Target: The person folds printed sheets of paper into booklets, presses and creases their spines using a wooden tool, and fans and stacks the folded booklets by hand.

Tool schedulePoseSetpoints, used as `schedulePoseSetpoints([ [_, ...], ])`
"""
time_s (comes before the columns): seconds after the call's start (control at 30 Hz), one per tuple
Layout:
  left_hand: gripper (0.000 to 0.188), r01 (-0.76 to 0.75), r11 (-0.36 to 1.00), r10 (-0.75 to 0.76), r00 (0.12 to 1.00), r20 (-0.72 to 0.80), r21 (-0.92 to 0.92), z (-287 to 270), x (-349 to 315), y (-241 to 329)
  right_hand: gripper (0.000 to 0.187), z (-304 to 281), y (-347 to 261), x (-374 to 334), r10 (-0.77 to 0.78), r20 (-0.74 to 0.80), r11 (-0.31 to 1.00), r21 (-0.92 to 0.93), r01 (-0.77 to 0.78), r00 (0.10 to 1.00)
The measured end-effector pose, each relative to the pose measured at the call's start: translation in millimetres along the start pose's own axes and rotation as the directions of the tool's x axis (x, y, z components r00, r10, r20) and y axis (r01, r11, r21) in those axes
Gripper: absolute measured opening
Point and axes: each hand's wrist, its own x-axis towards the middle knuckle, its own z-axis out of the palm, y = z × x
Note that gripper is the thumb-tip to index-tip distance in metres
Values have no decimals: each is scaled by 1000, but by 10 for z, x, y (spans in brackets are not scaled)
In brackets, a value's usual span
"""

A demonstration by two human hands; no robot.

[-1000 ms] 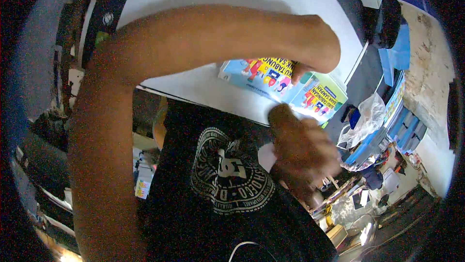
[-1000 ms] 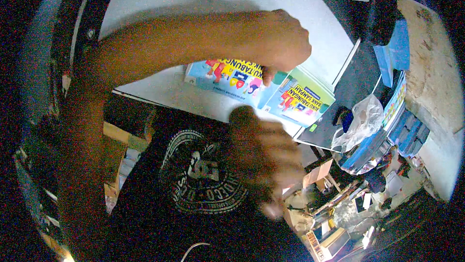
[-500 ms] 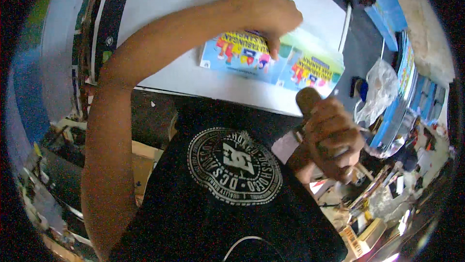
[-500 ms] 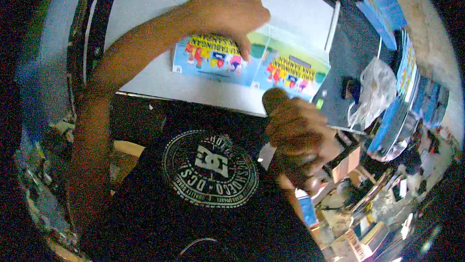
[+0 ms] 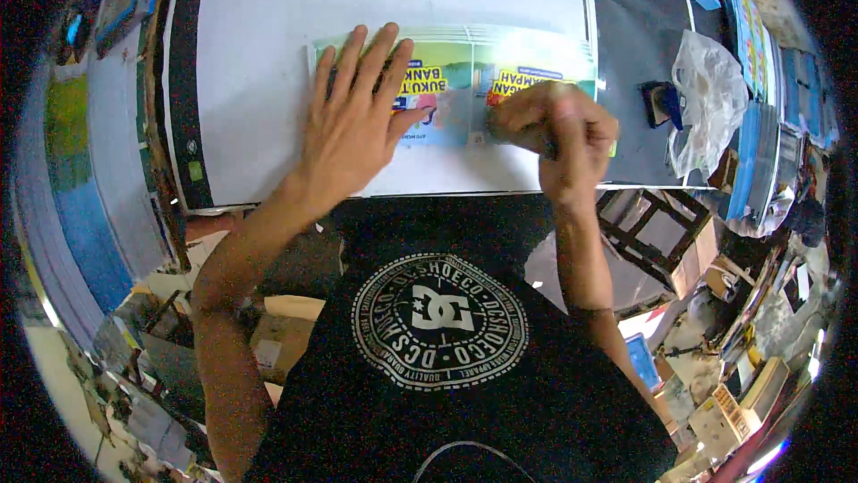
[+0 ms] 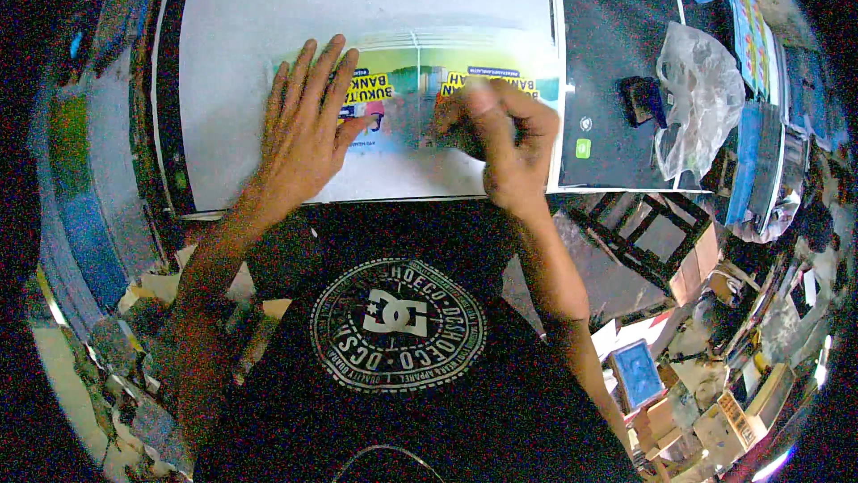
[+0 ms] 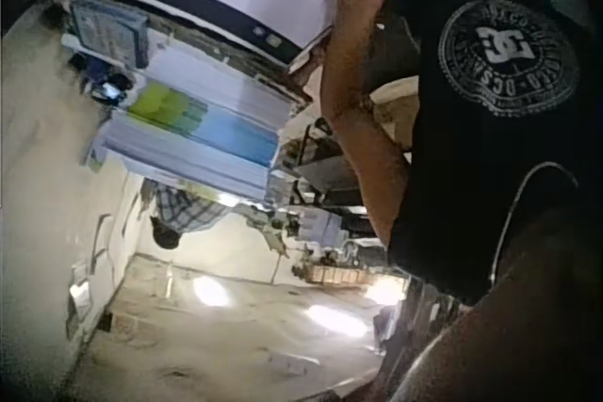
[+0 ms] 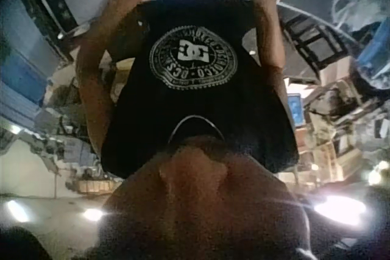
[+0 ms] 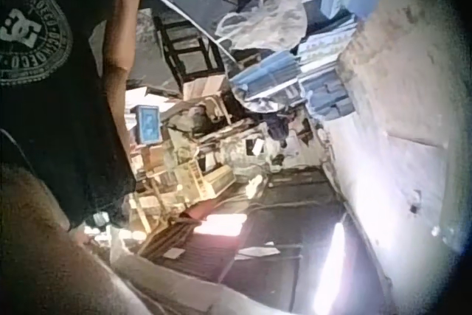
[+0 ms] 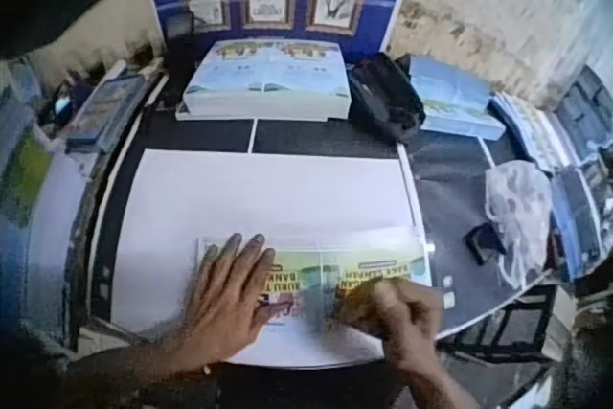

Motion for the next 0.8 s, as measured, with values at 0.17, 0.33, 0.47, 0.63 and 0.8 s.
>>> schedulePoseSetpoints([
  [0.17, 64, -3, 994, 3, 1000, -3, 110, 129, -11, -58, 11, -195, -559, -106, -599, 330, 775, 10, 632, 729],
  [0.33, 65, 5, 998, -8, 999, 40, 63, 92, -51, 23, 26, 246, 95, -62, -441, 350, 889, 42, 456, 826],
  [0.47, 67, 39, 995, -39, 999, 8, 88, 137, 17, -65, 30, 193, 186, -22, -380, 338, 918, 25, 395, 861],
  [0.63, 67, -23, 995, 24, 1000, -15, 96, 129, 5, -21, 28, 147, 10, -260, -592, 168, 797, 265, 542, 788],
  [0.8, 65, 38, 997, -38, 999, 7, 64, 161, 54, -44, 15, 6, 237, -48, -405, 250, 914, 75, 399, 880],
])
